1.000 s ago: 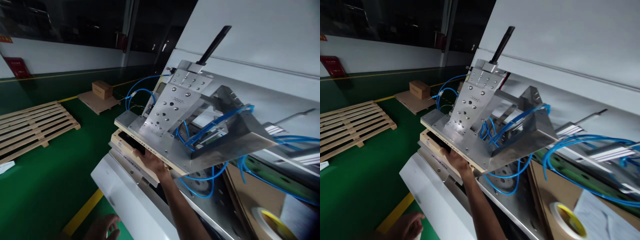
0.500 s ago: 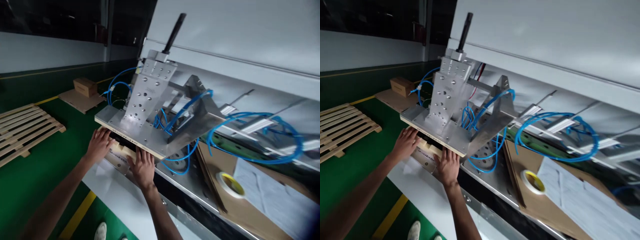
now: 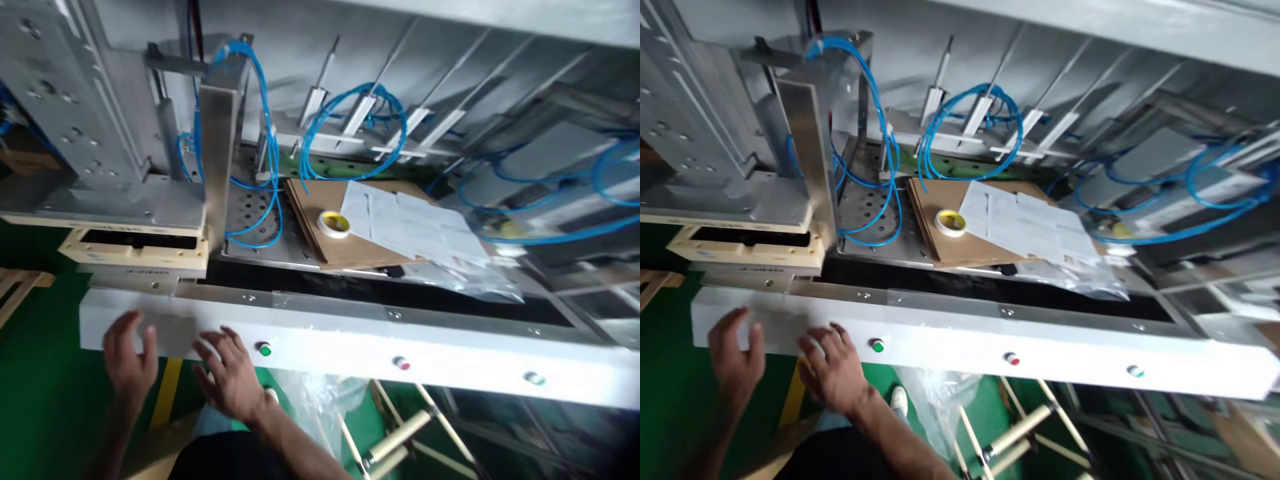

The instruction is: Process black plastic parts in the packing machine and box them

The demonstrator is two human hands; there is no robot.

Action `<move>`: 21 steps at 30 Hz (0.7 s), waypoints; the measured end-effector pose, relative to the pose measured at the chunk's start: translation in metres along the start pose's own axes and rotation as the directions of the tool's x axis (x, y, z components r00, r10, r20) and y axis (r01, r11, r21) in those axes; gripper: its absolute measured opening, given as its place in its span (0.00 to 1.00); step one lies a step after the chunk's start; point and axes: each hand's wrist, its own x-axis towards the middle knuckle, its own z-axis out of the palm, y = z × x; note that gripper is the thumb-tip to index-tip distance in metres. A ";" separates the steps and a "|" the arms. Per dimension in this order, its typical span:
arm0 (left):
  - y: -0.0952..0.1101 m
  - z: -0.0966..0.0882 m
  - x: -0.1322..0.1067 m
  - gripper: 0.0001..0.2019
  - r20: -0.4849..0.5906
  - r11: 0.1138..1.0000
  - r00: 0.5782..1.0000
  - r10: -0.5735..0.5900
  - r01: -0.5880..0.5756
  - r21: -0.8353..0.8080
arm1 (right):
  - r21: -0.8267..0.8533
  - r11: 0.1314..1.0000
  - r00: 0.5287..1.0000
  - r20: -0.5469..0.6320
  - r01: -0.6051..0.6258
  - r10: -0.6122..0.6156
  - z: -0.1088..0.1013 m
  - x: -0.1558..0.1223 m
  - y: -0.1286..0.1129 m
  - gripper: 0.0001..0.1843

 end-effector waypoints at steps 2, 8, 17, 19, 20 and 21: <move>0.044 0.009 -0.055 0.15 0.107 0.989 0.989 0.106 -0.093 -0.117 | 0.102 0.995 1.000 0.017 0.020 -0.022 -0.016 -0.059 -0.009 0.23; 0.147 0.041 -0.125 0.27 0.322 0.921 0.865 0.384 -0.337 -0.193 | -0.009 0.942 0.877 -0.368 -0.335 0.308 -0.084 -0.188 0.040 0.15; 0.171 0.053 -0.165 0.40 0.270 0.953 0.918 0.290 -0.303 0.007 | -0.119 0.394 0.304 -0.841 -0.912 0.448 -0.252 -0.363 0.191 0.26; 0.172 0.054 -0.172 0.39 0.269 0.956 0.922 0.280 -0.294 0.015 | -0.070 0.336 0.226 -0.863 -0.939 0.451 -0.281 -0.391 0.220 0.31; 0.173 0.054 -0.175 0.38 0.265 0.956 0.924 0.276 -0.293 0.027 | -0.051 0.324 0.203 -0.867 -0.945 0.456 -0.293 -0.401 0.233 0.32; 0.174 0.054 -0.176 0.38 0.262 0.955 0.927 0.270 -0.292 0.045 | -0.034 0.319 0.187 -0.867 -0.947 0.461 -0.302 -0.408 0.243 0.33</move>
